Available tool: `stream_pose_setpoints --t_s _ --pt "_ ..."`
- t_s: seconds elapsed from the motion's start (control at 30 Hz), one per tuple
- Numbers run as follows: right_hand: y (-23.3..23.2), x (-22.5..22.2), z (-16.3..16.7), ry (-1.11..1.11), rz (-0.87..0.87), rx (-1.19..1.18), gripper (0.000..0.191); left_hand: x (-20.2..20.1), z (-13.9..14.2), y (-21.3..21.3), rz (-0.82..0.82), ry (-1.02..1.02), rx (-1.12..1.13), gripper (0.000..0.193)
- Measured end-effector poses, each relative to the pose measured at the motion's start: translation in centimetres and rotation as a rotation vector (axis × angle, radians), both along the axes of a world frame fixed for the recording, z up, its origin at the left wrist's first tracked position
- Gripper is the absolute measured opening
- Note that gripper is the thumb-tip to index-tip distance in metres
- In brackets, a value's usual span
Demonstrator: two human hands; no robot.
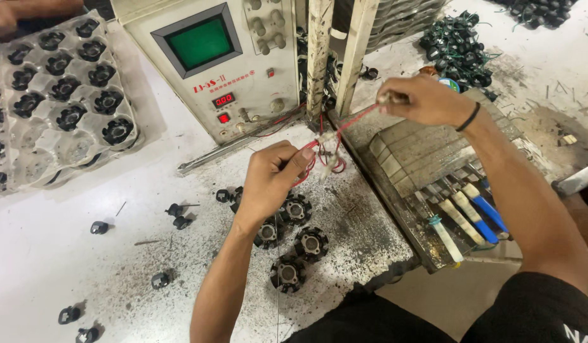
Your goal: The person works on small black motor components at a workbench. They use a screwdriver-like tool on the parts, connect red test leads to individual components, and check readings on a testing machine with a digital display, arranging parts in rows as they go.
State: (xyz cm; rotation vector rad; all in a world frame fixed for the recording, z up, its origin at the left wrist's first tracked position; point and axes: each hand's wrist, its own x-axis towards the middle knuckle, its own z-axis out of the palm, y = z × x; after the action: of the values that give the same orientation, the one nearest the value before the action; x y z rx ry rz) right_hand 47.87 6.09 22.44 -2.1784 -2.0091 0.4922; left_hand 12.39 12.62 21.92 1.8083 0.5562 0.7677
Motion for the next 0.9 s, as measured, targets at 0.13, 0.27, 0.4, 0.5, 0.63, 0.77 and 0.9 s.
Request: stream_pose_setpoints --t_s 0.13,0.27,0.4,0.5,0.63,0.77,0.9 --pt "-2.4 -5.2 -2.1 0.844 0.287 -0.142 0.063 1.9 1.3 -2.1 -0.117 -0.009 0.068 0.027" --pt "-5.4 -10.3 -7.1 1.354 0.553 -0.067 0.034 2.5 2.5 -3.3 -0.217 0.009 0.131 0.024" --pt "-7.9 -10.7 -9.4 0.972 0.21 0.173 0.019 -0.2 3.5 -3.4 -0.162 0.071 0.163 0.024" --pt "-10.2 -9.9 -9.2 1.316 0.218 0.303 0.018 -2.4 4.5 -3.5 -0.112 0.119 0.165 0.024" --pt "-13.4 -8.2 -6.5 0.209 -0.09 0.269 0.029 -4.9 5.6 -4.6 -0.095 0.118 0.152 0.03" --pt "-15.2 -6.0 -2.3 -0.334 0.003 0.783 0.023 -5.7 3.5 -8.1 -0.271 0.107 0.134 0.028" --pt "-18.5 -3.9 0.7 -0.736 -0.452 0.725 0.021 -4.6 -1.4 -13.3 -0.506 0.047 0.074 0.016"
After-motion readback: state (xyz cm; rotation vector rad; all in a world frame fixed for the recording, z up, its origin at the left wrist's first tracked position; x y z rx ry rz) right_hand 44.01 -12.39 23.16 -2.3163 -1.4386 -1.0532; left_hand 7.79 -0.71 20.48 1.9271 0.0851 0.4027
